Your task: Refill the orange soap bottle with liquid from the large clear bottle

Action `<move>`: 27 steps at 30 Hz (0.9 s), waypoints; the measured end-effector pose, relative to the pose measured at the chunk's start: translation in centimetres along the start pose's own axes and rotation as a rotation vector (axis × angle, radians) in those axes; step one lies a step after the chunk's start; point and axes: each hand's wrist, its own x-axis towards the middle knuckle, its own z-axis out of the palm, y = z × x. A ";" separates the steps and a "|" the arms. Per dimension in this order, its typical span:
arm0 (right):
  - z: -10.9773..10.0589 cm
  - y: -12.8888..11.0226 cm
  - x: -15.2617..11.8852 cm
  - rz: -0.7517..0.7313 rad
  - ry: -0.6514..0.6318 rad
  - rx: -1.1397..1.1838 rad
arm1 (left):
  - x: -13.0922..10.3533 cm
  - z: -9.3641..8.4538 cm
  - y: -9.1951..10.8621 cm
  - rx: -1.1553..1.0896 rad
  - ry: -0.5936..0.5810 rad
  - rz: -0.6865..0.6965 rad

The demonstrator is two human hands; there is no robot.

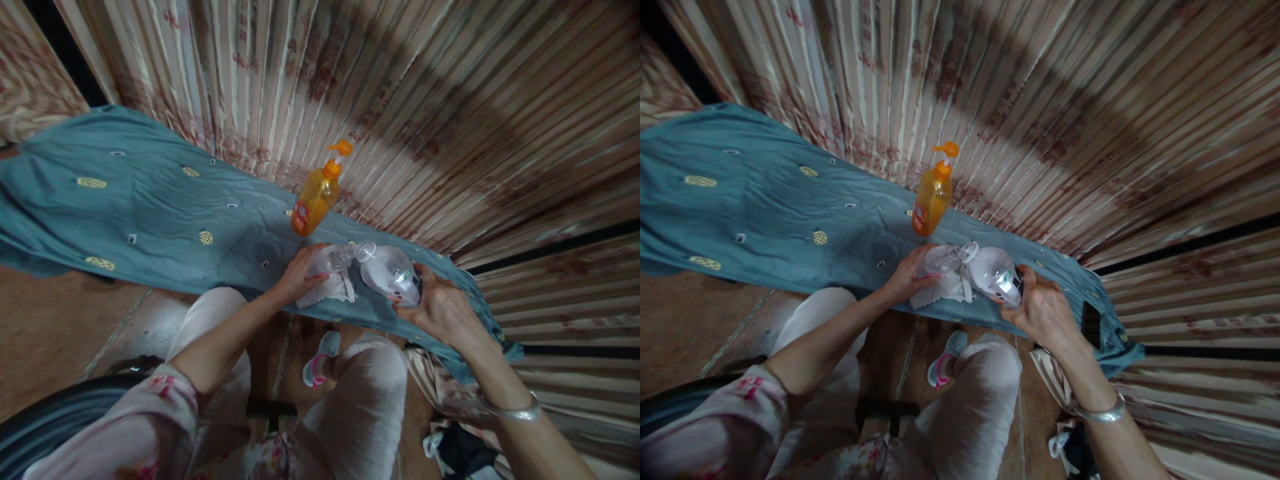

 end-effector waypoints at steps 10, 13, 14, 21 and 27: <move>-0.2 -0.1 0.0 0.016 -0.022 0.000 | 0.0 0.0 0.0 0.016 -0.002 -0.017; -0.2 -0.1 0.0 0.010 -0.022 -0.005 | 0.0 0.1 -0.1 0.025 0.001 -0.011; -0.2 -0.1 0.0 0.008 -0.025 -0.005 | 0.0 0.1 -0.1 0.029 0.002 -0.010; -0.5 -0.3 0.1 0.027 -0.050 -0.001 | 0.0 0.1 -0.2 0.027 -0.002 -0.004; -0.3 -0.2 0.0 0.023 -0.022 -0.004 | 0.0 0.0 0.0 0.015 -0.009 -0.030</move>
